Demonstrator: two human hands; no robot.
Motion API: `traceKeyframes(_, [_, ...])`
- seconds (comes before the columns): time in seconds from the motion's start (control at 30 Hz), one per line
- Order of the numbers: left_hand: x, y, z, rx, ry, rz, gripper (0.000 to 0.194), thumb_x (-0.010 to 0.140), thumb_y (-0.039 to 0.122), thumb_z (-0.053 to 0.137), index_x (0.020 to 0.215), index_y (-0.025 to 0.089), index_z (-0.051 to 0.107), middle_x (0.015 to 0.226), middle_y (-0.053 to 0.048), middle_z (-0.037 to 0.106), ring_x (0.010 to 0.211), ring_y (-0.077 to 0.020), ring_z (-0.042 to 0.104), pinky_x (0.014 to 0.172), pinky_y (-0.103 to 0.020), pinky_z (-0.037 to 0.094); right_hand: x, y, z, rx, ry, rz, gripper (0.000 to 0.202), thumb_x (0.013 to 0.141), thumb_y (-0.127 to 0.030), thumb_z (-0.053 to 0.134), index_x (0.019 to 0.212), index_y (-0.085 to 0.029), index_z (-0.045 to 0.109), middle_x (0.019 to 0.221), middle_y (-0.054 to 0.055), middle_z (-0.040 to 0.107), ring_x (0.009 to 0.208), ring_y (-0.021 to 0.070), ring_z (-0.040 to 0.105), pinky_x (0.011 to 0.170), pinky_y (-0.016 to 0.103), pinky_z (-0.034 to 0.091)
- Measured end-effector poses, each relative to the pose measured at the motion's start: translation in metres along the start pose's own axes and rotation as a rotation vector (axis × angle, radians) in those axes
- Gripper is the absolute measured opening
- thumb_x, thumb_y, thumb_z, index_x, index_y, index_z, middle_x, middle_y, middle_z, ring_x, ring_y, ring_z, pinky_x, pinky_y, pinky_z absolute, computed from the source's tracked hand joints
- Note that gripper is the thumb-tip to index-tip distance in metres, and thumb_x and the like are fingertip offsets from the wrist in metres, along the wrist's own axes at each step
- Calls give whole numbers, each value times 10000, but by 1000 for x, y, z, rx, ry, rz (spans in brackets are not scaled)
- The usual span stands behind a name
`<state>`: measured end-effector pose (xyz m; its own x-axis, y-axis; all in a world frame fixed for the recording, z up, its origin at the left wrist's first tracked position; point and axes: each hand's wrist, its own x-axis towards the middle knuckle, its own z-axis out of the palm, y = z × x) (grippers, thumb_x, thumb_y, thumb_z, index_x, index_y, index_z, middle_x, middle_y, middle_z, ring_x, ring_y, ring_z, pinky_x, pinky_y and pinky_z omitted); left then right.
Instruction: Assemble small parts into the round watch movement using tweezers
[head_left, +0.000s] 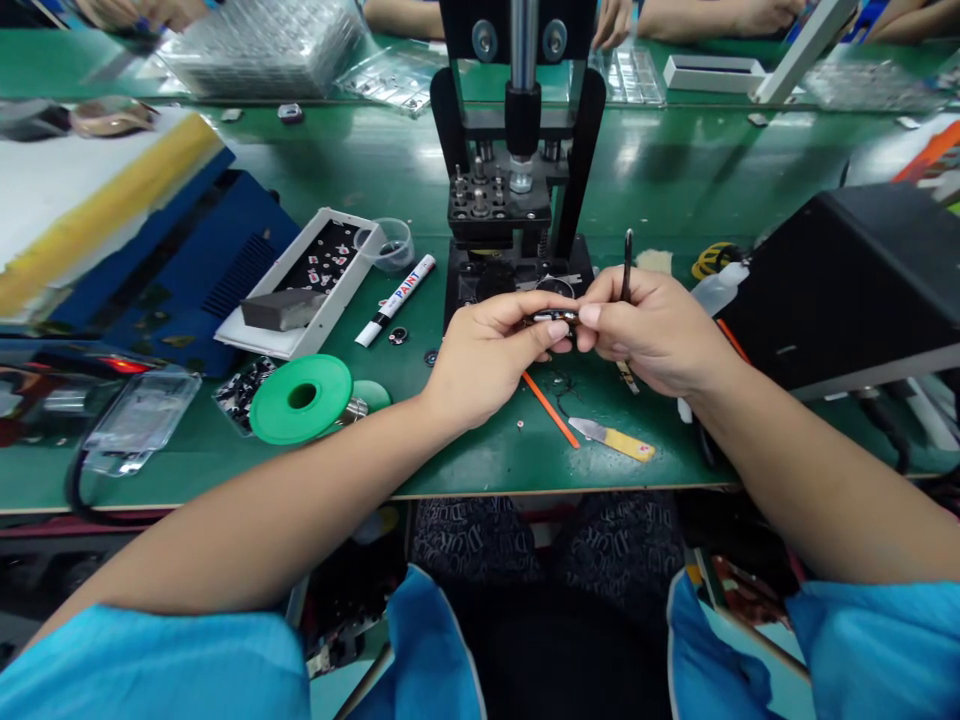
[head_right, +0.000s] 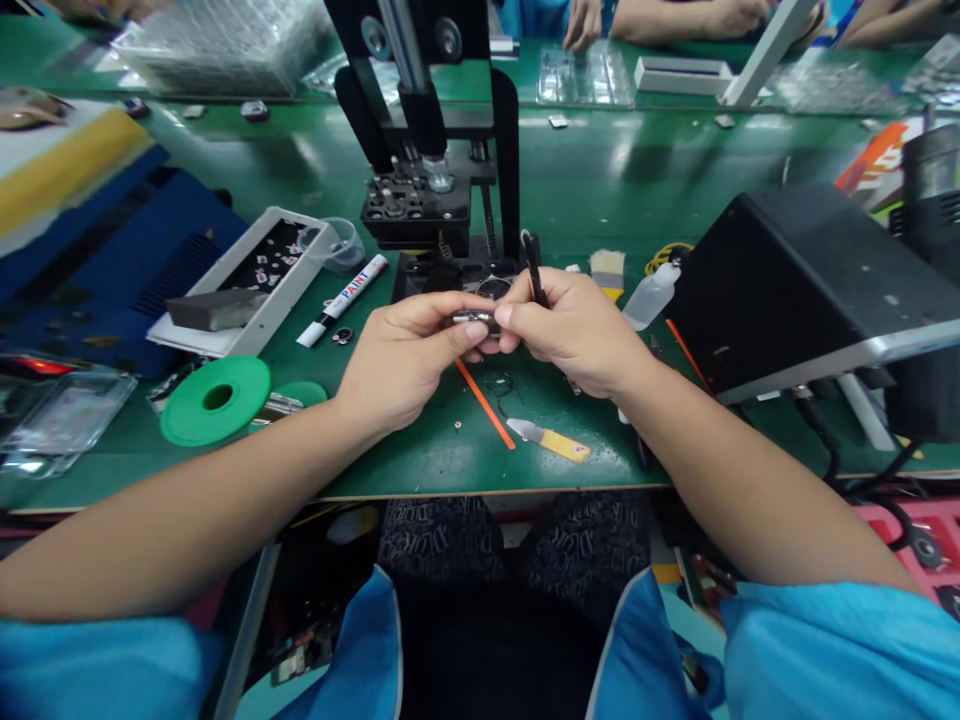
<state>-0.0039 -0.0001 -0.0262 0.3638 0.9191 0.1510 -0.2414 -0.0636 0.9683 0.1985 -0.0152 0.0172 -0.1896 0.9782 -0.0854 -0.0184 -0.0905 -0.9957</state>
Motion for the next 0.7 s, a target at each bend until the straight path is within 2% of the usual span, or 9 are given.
traceKeyframes(0.17, [2, 2, 0, -26, -15, -23, 321, 882, 400, 1002, 1129, 225, 893, 959, -22, 881, 860, -142, 819, 739, -224, 634, 3, 2, 1, 20, -5, -16, 240, 810, -295, 902, 755, -247, 673, 650, -18, 711, 503, 83, 405, 502, 266, 237])
traceKeyframes(0.33, [3, 3, 1, -189, -76, -90, 336, 911, 380, 986, 1124, 208, 791, 925, 5, 850, 852, -114, 827, 714, -172, 623, 5, 5, 0, 15, -22, -18, 292, 813, -327, 956, 767, -227, 686, 651, -22, 701, 509, 70, 421, 493, 248, 237])
traceKeyframes(0.53, [4, 1, 1, -212, -93, -132, 338, 987, 366, 904, 1204, 197, 708, 892, 4, 823, 829, -120, 818, 738, -187, 628, 10, 15, -1, 70, -106, -153, 327, 830, -344, 991, 826, -207, 694, 686, -33, 701, 609, 87, 566, 526, 228, 341])
traceKeyframes(0.6, [4, 0, 1, -215, -99, -123, 337, 984, 368, 912, 1192, 195, 710, 891, 4, 822, 818, -116, 811, 749, -191, 635, 11, 17, -1, 88, -110, -144, 323, 833, -318, 992, 854, -208, 689, 705, -31, 711, 642, 95, 608, 536, 219, 359])
traceKeyframes(0.7, [4, -2, 0, -226, -115, -111, 353, 967, 392, 936, 1172, 195, 728, 881, 5, 826, 807, -113, 806, 754, -192, 643, 12, 19, -2, 84, -91, -111, 332, 826, -317, 1001, 923, -208, 703, 705, -29, 722, 591, 86, 572, 504, 214, 321])
